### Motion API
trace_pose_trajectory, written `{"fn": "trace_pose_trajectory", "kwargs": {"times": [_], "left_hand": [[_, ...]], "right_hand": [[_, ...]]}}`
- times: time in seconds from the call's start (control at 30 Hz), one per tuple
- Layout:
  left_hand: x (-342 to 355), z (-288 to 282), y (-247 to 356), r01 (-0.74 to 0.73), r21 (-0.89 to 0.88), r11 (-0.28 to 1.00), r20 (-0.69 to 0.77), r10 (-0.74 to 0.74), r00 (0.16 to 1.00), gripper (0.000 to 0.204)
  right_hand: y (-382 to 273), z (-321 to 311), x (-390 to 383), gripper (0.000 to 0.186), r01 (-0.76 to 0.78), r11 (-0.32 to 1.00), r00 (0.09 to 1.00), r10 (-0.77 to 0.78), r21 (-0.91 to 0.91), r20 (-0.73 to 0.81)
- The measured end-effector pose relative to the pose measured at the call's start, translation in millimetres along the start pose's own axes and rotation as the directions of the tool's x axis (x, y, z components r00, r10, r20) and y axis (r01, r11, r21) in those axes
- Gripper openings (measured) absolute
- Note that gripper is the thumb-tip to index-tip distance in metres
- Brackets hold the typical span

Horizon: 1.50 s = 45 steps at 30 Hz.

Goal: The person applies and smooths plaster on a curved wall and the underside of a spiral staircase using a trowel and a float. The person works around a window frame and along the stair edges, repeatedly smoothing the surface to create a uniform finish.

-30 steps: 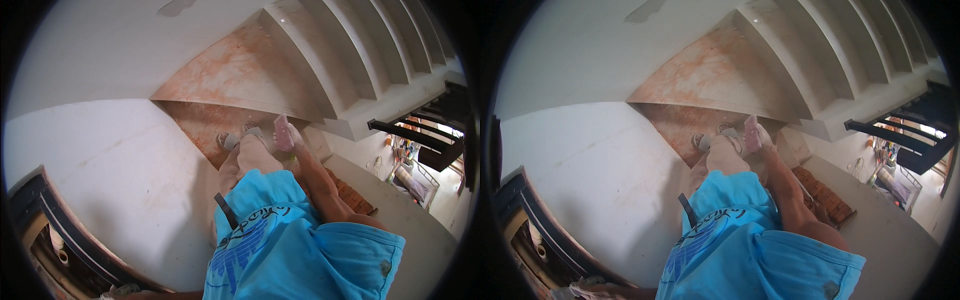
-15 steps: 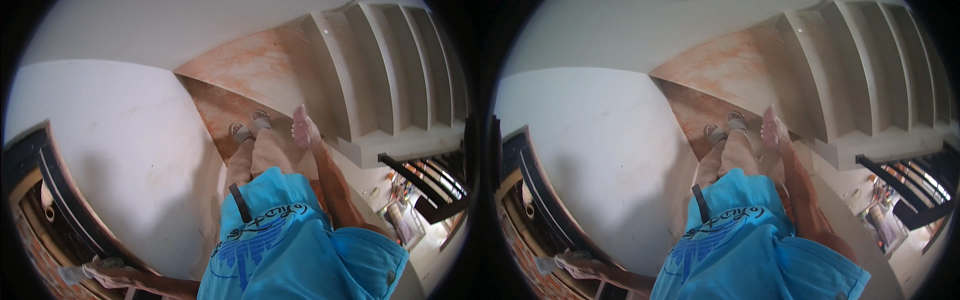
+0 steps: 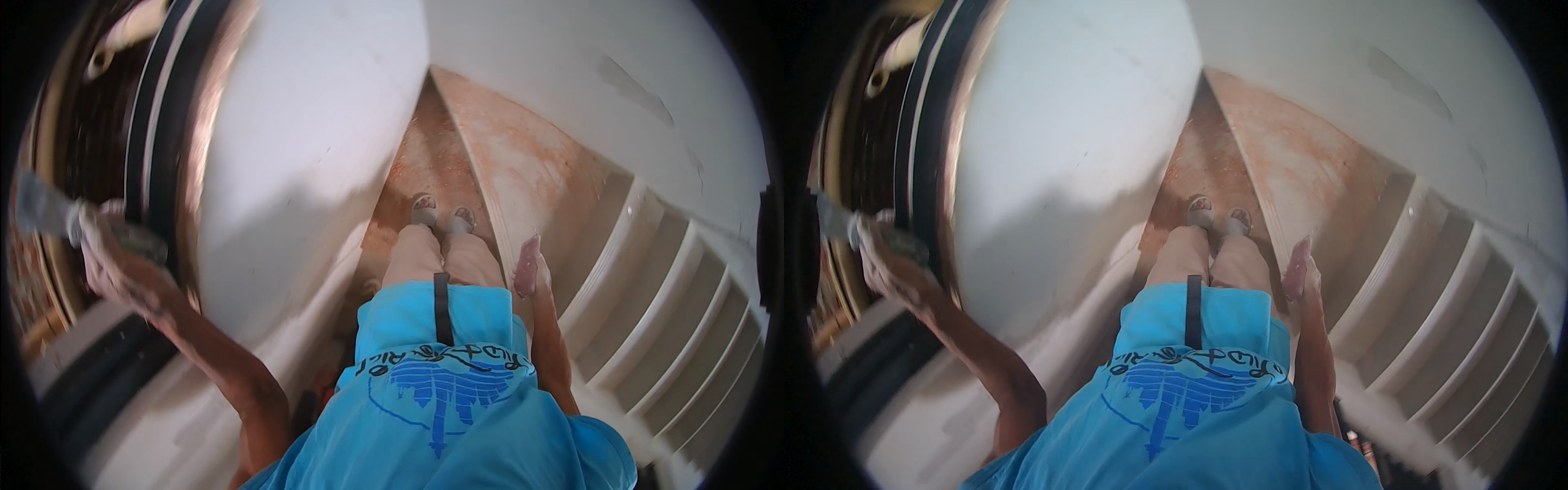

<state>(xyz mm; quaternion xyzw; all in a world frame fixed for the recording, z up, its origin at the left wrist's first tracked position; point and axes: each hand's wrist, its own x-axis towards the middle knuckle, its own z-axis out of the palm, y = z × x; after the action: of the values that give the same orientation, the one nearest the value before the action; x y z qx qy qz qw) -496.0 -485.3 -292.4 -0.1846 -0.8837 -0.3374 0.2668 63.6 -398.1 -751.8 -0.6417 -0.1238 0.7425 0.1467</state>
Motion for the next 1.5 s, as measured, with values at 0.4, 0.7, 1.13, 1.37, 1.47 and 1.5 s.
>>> {"fn": "trace_pose_trajectory", "kwargs": {"times": [0.4,0.7,1.13,1.37,1.47,1.5], "left_hand": [[24.6,-28.1,-85.0,-0.722,0.43,0.542,0.235,0.705,0.669,0.031],[-14.1,-44.4,-85.1,-0.542,0.3,0.785,0.103,0.538,0.836,0.012],[-29.4,17.6,-20.2,-0.356,-0.114,0.928,-0.112,0.344,0.932,0.029],[-17.2,23.6,10.2,-0.207,-0.201,0.957,-0.068,0.197,0.978,0.034],[20.4,-31.8,-57.1,-0.799,0.253,0.545,0.144,0.795,0.589,0.02],[15.7,-29.4,-53.4,-0.681,0.204,0.704,0.102,0.676,0.73,0.022]], "right_hand": [[-148.6,65.1,1.5,0.038,0.377,0.199,0.926,-0.082,-0.905,0.367],[-207.2,128.5,49.6,0.051,0.458,-0.275,0.873,-0.041,-0.845,0.486],[-158.7,124.2,71.1,0.058,0.488,-0.373,0.867,0.099,-0.789,0.489],[-206.4,119.0,77.3,0.06,0.452,-0.641,0.885,0.238,-0.62,0.399],[-203.3,125.2,90.9,0.052,0.538,-0.53,0.837,0.249,-0.655,0.487],[-204.8,123.8,94.3,0.048,0.551,-0.475,0.83,0.227,-0.687,0.509]]}}
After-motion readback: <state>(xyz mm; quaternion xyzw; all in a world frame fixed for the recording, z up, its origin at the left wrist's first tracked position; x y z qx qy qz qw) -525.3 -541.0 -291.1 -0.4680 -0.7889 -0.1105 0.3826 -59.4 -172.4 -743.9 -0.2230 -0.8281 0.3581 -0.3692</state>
